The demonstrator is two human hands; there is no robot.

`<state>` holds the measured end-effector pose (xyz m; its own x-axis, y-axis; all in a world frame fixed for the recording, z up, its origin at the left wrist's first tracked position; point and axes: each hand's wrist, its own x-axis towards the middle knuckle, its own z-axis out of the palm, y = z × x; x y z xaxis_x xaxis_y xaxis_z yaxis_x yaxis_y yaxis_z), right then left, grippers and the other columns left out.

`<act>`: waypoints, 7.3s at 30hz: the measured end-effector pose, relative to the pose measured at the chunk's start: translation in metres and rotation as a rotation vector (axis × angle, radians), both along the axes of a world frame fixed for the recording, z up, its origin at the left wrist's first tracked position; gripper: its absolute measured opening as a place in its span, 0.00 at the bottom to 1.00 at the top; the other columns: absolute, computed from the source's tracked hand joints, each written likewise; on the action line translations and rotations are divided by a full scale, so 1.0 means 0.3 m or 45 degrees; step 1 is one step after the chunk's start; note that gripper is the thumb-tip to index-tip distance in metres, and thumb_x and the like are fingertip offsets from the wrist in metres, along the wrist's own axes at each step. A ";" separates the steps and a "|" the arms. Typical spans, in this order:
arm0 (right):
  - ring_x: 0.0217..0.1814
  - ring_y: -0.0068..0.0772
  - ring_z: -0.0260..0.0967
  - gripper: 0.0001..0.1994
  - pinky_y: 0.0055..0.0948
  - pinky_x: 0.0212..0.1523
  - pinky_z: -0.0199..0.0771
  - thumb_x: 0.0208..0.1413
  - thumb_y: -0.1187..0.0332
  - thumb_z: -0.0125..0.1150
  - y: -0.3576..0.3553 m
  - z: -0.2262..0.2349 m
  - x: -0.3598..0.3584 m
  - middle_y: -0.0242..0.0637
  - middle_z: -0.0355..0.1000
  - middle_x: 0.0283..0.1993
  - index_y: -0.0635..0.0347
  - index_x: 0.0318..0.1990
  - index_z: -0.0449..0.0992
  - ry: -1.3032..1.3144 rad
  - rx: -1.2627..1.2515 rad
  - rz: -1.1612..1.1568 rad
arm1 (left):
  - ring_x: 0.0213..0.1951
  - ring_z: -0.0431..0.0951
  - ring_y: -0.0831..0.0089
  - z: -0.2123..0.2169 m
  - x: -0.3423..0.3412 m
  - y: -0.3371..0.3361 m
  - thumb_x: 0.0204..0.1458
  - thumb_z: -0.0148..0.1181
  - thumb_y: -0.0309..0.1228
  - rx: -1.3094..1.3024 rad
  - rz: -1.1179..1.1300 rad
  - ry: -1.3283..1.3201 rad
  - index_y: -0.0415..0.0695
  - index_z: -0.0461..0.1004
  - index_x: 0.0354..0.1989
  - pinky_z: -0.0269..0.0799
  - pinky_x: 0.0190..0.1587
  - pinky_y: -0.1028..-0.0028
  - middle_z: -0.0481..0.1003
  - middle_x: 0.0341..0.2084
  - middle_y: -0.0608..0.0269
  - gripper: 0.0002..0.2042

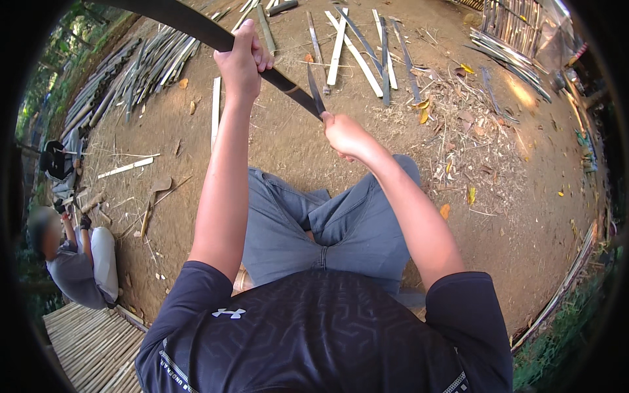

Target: The person scrapes a strip of bamboo with a knife, removing outer layers while holding the strip across their lap.

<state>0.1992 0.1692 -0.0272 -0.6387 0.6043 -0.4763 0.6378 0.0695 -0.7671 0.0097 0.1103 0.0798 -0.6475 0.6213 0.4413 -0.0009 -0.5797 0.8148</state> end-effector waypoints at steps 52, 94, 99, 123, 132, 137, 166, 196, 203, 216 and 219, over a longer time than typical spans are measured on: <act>0.21 0.44 0.72 0.24 0.42 0.26 0.72 0.72 0.58 0.37 -0.061 -0.327 -0.131 0.47 0.73 0.24 0.73 0.39 0.74 0.091 0.432 0.188 | 0.10 0.50 0.81 -0.159 -0.320 -0.131 0.60 0.49 0.37 -0.042 0.088 -0.297 0.50 0.60 0.18 0.53 0.16 0.76 0.53 0.08 0.74 0.17; 0.40 0.62 0.78 0.23 0.50 0.43 0.78 0.70 0.57 0.39 -0.119 -0.188 -0.117 0.59 0.77 0.36 0.74 0.49 0.70 0.065 0.398 -0.003 | 0.13 0.58 0.80 -0.088 -0.148 -0.052 0.64 0.55 0.45 0.026 0.412 -0.078 0.46 0.61 0.22 0.61 0.19 0.73 0.57 0.11 0.71 0.21; 0.42 0.63 0.77 0.24 0.52 0.46 0.77 0.68 0.58 0.42 -0.012 -0.258 -0.130 0.66 0.75 0.34 0.78 0.44 0.73 0.000 0.309 -0.052 | 0.13 0.56 0.79 -0.086 -0.151 -0.035 0.63 0.55 0.48 -0.008 0.430 -0.139 0.48 0.60 0.21 0.60 0.20 0.73 0.55 0.12 0.73 0.22; 0.44 0.65 0.76 0.23 0.53 0.47 0.76 0.70 0.58 0.38 -0.065 -0.217 -0.193 0.68 0.74 0.36 0.77 0.45 0.69 0.067 0.382 -0.012 | 0.12 0.56 0.79 -0.108 -0.209 -0.065 0.63 0.53 0.38 -0.061 0.552 -0.241 0.47 0.60 0.20 0.60 0.19 0.73 0.56 0.11 0.71 0.18; 0.46 0.59 0.78 0.21 0.48 0.48 0.78 0.70 0.60 0.40 -0.050 -0.236 -0.159 0.63 0.76 0.40 0.76 0.48 0.70 -0.102 0.295 0.003 | 0.12 0.56 0.79 -0.122 -0.218 -0.088 0.63 0.53 0.38 -0.054 0.540 -0.255 0.48 0.60 0.20 0.59 0.19 0.73 0.55 0.11 0.71 0.19; 0.47 0.59 0.77 0.22 0.48 0.49 0.78 0.70 0.60 0.40 -0.076 -0.273 -0.145 0.64 0.76 0.41 0.77 0.49 0.70 -0.107 0.337 -0.013 | 0.12 0.56 0.79 -0.134 -0.197 -0.095 0.63 0.54 0.38 -0.072 0.587 -0.266 0.48 0.59 0.20 0.58 0.19 0.74 0.55 0.11 0.72 0.19; 0.57 0.63 0.71 0.26 0.53 0.58 0.69 0.69 0.53 0.41 -0.024 -0.360 -0.145 0.64 0.73 0.51 0.71 0.51 0.72 -0.120 0.334 -0.166 | 0.11 0.55 0.79 -0.147 -0.186 -0.168 0.61 0.51 0.36 0.006 0.598 -0.291 0.48 0.59 0.19 0.58 0.17 0.73 0.55 0.08 0.71 0.18; 0.48 0.64 0.75 0.23 0.54 0.50 0.76 0.69 0.58 0.40 -0.205 0.019 -0.230 0.67 0.75 0.42 0.75 0.48 0.69 0.099 0.478 0.334 | 0.12 0.57 0.80 -0.164 -0.211 -0.192 0.61 0.55 0.35 -0.067 0.685 -0.330 0.47 0.62 0.20 0.61 0.19 0.74 0.57 0.10 0.71 0.17; 0.48 0.63 0.75 0.22 0.52 0.49 0.77 0.69 0.58 0.40 -0.224 0.048 -0.238 0.64 0.76 0.42 0.74 0.46 0.70 0.098 0.518 0.293 | 0.12 0.57 0.80 -0.173 -0.205 -0.196 0.62 0.55 0.35 -0.056 0.704 -0.329 0.46 0.61 0.20 0.62 0.19 0.73 0.57 0.10 0.70 0.18; 0.45 0.62 0.77 0.22 0.53 0.48 0.78 0.70 0.59 0.39 -0.185 0.047 -0.247 0.63 0.76 0.40 0.74 0.47 0.73 0.057 0.518 0.312 | 0.11 0.57 0.79 -0.156 -0.179 -0.177 0.61 0.53 0.33 -0.048 0.769 -0.311 0.46 0.60 0.19 0.61 0.18 0.73 0.57 0.08 0.70 0.17; 0.46 0.56 0.78 0.22 0.48 0.48 0.79 0.69 0.60 0.41 -0.168 0.063 -0.228 0.61 0.77 0.39 0.74 0.43 0.73 0.010 0.653 0.331 | 0.11 0.57 0.79 -0.143 -0.165 -0.176 0.61 0.54 0.33 -0.053 0.728 -0.288 0.46 0.60 0.19 0.61 0.18 0.73 0.57 0.08 0.70 0.17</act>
<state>0.1307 0.1189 -0.0082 -0.7994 0.5795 -0.1586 0.5446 0.5875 -0.5985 -0.0397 0.0576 0.0370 -0.9579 0.1620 0.2371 0.1254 -0.5070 0.8528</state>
